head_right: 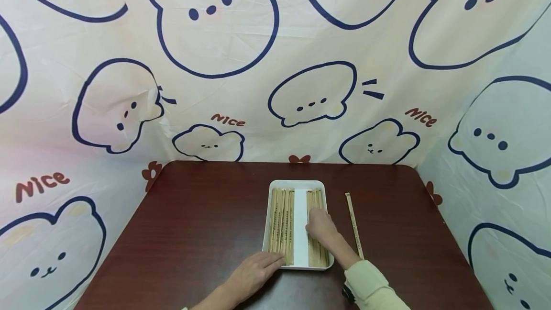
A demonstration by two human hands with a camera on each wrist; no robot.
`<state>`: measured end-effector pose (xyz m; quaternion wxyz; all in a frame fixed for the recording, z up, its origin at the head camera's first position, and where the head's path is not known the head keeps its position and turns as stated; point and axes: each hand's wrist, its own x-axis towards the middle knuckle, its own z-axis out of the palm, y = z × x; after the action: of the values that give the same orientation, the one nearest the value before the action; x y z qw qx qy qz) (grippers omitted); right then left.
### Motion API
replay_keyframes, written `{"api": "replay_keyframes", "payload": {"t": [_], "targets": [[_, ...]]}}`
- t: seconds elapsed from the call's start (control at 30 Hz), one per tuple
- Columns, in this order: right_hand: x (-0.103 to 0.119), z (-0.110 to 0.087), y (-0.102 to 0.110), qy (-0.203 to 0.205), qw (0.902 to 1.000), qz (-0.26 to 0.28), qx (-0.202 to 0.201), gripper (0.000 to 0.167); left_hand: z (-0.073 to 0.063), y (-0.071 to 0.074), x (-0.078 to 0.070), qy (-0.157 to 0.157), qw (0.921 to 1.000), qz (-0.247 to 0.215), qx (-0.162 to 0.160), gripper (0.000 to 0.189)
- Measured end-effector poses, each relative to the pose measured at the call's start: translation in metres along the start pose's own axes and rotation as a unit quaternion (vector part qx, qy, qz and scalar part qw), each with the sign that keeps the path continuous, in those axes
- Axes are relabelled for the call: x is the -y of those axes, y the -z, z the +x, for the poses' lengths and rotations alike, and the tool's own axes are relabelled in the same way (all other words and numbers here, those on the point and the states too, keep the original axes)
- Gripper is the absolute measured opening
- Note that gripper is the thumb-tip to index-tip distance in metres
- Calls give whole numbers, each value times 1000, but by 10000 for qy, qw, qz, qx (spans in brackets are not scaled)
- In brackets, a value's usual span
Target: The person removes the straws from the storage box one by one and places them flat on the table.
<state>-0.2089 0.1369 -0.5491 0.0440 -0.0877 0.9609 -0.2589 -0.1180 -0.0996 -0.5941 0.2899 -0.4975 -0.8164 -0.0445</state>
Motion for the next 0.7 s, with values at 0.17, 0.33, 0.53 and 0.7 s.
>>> {"api": "replay_keyframes", "payload": {"t": [0.17, 0.33, 0.53, 0.7], "targets": [[3, 1, -1, 118, 9999, -33, -88, 49, 0, 1, -1, 25, 10000, -9, 47, 33], [5, 2, -5, 319, 9992, -176, -138, 50, 1, 1, -2, 75, 9999, -81, 13, 34], [6, 2, -10, 419, 9983, -285, -273, 47, 2, 1, -2, 131, 9998, -124, 3, 36], [4, 3, -12, 338, 9989, -170, -277, 43, 2, 0, -2, 148, 9998, -124, 0, 36]]}}
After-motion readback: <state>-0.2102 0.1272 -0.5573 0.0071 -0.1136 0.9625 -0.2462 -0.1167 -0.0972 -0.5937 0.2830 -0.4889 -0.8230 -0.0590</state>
